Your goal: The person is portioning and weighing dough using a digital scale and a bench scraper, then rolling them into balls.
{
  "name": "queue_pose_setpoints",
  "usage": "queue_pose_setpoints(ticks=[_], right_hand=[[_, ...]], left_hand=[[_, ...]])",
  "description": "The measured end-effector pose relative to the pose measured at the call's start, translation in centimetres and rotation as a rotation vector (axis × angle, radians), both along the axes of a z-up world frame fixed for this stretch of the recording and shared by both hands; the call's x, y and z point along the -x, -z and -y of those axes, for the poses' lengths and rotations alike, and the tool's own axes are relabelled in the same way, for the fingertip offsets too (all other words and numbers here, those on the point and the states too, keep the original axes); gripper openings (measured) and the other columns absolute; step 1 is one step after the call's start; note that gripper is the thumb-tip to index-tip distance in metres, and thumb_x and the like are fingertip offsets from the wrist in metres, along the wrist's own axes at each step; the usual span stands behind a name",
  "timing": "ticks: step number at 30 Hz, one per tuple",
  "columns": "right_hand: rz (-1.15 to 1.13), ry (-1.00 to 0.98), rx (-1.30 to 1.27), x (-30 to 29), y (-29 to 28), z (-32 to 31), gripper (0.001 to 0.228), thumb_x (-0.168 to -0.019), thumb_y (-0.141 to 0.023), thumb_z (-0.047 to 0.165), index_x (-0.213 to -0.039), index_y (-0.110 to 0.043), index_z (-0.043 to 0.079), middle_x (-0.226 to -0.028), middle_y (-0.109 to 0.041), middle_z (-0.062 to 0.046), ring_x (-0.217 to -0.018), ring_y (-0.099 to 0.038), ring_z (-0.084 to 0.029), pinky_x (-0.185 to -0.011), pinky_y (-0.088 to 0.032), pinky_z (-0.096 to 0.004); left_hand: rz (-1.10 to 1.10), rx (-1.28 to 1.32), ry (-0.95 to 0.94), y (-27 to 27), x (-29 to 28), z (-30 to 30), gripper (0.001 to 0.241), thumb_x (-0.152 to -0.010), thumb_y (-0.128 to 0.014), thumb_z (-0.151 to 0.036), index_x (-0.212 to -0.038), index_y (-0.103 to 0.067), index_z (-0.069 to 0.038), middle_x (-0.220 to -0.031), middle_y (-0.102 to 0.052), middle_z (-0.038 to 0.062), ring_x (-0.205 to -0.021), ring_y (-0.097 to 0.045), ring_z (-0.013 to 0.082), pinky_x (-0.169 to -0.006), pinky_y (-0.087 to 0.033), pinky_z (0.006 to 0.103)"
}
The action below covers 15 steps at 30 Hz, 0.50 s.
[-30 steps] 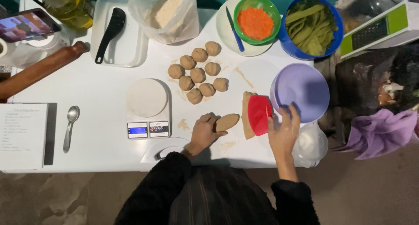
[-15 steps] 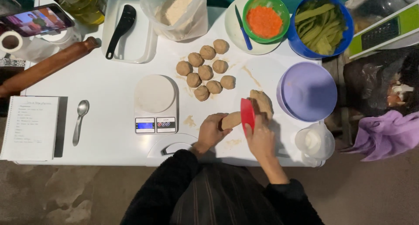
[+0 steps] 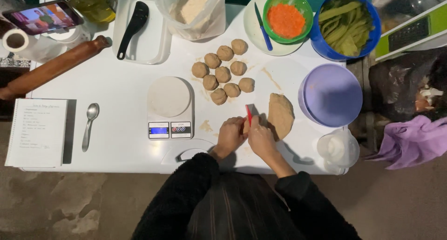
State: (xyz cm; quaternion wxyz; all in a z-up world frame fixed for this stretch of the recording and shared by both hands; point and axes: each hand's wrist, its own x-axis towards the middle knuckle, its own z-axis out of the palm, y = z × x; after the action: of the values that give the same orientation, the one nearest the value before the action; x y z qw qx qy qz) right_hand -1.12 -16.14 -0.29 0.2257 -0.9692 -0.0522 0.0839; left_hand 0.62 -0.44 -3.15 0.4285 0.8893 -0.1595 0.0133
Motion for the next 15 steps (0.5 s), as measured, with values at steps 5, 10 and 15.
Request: queue_pose_setpoints(ticks=[5,10,15], right_hand=[[-0.014,0.051,-0.061,-0.5,-0.4,0.5,0.032,-0.094,-0.061,0.012,-0.115,-0.042,-0.002,-0.080,-0.068,-0.031,-0.079,-0.066,-0.053,-0.073,-0.049,-0.064],[-0.034,0.057,-0.025,0.7,-1.9,1.3,0.033,-0.095,-0.062,0.016,-0.116,-0.044,-0.001,-0.082,-0.069,-0.032,-0.081,-0.065,-0.054,-0.075,-0.049,-0.063],[0.034,0.147,-0.045,0.6,-0.5,0.6,0.042,-0.096,-0.064,0.020,-0.126,-0.044,-0.001,-0.086,-0.068,-0.033,-0.082,-0.064,-0.055,-0.075,-0.048,-0.063]], left_hand=[[-0.034,0.095,-0.068,-0.8,0.5,-0.3,0.046,-0.068,-0.086,-0.020,-0.109,-0.073,-0.004,-0.100,-0.074,0.015,-0.092,-0.068,0.0356,-0.082,-0.055,0.0436],[-0.095,0.145,-0.105,-1.8,0.7,-0.2,0.046,-0.069,-0.084,-0.017,-0.111,-0.073,-0.003,-0.090,-0.074,0.014,-0.085,-0.068,0.0348,-0.077,-0.054,0.0438],[-0.121,0.212,-0.320,-1.5,0.7,-0.5,0.047,-0.065,-0.090,-0.013,-0.106,-0.068,-0.001,-0.094,-0.072,0.017,-0.089,-0.068,0.0345,-0.076,-0.055,0.0423]])
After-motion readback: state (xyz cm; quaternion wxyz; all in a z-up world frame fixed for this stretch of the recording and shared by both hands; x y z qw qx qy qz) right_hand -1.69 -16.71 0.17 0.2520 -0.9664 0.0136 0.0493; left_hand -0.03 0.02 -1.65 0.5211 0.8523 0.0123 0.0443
